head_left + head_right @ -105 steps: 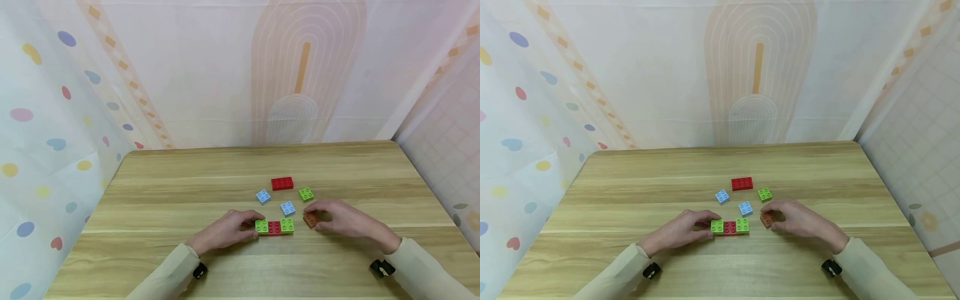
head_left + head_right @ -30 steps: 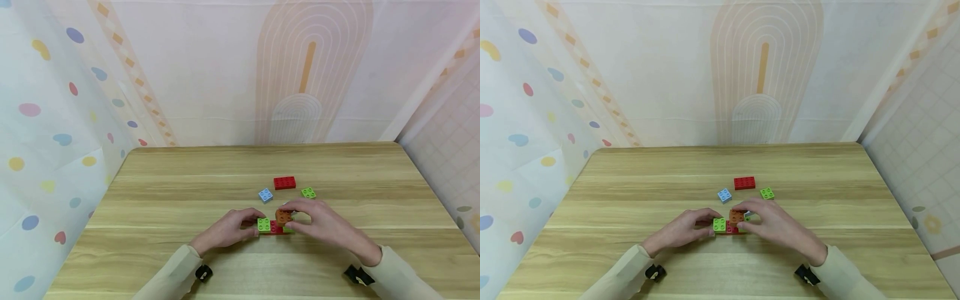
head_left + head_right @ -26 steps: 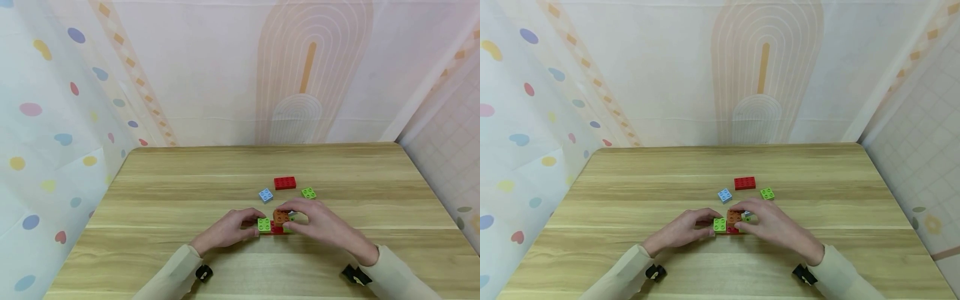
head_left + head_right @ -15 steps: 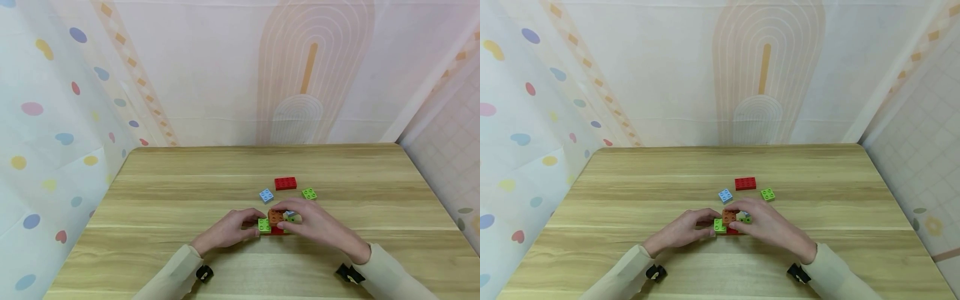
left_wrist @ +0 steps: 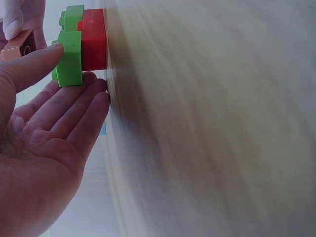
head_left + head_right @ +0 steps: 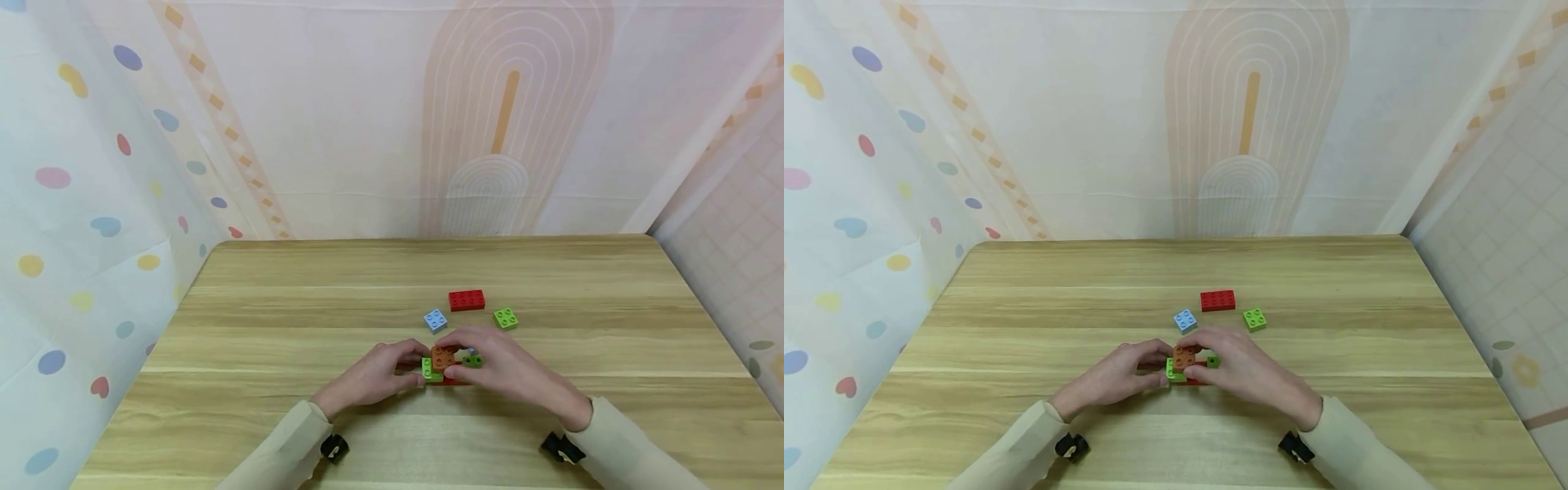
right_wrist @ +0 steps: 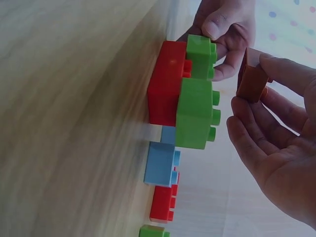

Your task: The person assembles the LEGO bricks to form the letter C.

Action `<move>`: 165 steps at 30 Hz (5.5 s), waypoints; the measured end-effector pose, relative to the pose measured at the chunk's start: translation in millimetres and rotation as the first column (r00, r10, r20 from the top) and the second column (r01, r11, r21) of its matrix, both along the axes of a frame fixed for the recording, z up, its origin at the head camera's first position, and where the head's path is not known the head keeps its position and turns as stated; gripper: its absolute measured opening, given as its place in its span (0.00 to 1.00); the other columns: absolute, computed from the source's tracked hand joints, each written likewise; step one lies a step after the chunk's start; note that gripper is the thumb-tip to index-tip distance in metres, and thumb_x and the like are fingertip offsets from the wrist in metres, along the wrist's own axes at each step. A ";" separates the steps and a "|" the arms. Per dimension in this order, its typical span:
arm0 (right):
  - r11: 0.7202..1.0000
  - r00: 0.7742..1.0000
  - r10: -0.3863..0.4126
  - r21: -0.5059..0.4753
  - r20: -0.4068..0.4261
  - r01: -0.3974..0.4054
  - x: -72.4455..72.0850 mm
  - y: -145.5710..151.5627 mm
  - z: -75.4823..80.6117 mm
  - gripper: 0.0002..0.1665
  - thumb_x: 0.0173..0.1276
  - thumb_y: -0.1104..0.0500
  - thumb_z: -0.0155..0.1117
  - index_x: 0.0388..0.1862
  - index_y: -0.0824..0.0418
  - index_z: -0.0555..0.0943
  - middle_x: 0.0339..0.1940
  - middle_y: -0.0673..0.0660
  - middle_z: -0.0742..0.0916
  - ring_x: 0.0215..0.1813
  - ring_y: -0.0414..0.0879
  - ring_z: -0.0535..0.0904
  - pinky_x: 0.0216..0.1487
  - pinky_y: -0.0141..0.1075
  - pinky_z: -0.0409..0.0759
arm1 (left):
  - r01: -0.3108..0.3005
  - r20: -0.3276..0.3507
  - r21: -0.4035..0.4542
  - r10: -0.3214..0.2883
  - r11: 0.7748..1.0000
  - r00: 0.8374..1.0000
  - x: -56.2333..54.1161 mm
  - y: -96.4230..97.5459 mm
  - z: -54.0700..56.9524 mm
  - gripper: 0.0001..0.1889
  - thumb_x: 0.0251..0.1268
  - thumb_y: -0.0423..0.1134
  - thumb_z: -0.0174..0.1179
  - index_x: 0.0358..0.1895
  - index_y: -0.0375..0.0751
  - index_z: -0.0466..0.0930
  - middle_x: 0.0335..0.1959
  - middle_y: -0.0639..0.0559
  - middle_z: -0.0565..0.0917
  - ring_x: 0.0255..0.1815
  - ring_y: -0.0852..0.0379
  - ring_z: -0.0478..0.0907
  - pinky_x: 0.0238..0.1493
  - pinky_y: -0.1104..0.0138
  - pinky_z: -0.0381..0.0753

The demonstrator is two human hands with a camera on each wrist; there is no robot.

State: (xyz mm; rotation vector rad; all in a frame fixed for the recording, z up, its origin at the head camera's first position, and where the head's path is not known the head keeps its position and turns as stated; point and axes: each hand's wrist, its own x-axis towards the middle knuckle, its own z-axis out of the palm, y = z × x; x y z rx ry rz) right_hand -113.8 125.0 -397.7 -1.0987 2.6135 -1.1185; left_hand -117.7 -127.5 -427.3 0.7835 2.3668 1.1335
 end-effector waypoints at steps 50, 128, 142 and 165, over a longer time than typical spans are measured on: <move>0.994 0.998 -0.021 0.106 -0.051 0.027 -0.9 -20.6 -10.9 0.16 0.64 0.51 0.73 0.49 0.53 0.85 0.48 0.42 0.82 0.48 0.38 0.77 0.49 0.42 0.75 | 0.015 -0.012 0.025 -0.015 1.000 1.000 -0.3 0.2 -1.3 0.21 0.66 0.35 0.65 0.62 0.44 0.74 0.59 0.51 0.81 0.60 0.60 0.77 0.62 0.67 0.74; 0.992 1.000 -0.019 0.121 -0.007 0.020 -40.2 51.7 -12.7 0.26 0.71 0.49 0.64 0.65 0.57 0.78 0.65 0.55 0.80 0.66 0.54 0.74 0.65 0.53 0.73 | -0.016 -0.163 -0.077 0.003 0.997 0.987 -0.5 7.4 7.8 0.19 0.70 0.47 0.62 0.60 0.46 0.77 0.56 0.55 0.82 0.55 0.60 0.79 0.57 0.65 0.79; 0.973 0.998 0.039 0.228 -0.051 -0.026 -51.4 56.6 -16.5 0.25 0.68 0.53 0.69 0.63 0.56 0.80 0.64 0.54 0.81 0.66 0.53 0.74 0.66 0.51 0.72 | -0.022 -0.163 -0.076 0.009 0.997 0.987 -2.8 10.0 8.4 0.19 0.70 0.47 0.62 0.60 0.47 0.77 0.56 0.55 0.82 0.54 0.59 0.79 0.57 0.65 0.79; 0.926 0.978 0.093 0.376 -0.189 -0.016 -47.2 46.7 -17.3 0.19 0.66 0.58 0.71 0.55 0.58 0.84 0.56 0.55 0.84 0.58 0.51 0.79 0.60 0.48 0.78 | -0.024 -0.142 -0.067 0.014 0.997 0.990 -0.1 8.8 8.6 0.19 0.70 0.47 0.62 0.60 0.48 0.77 0.56 0.57 0.82 0.55 0.62 0.78 0.57 0.66 0.78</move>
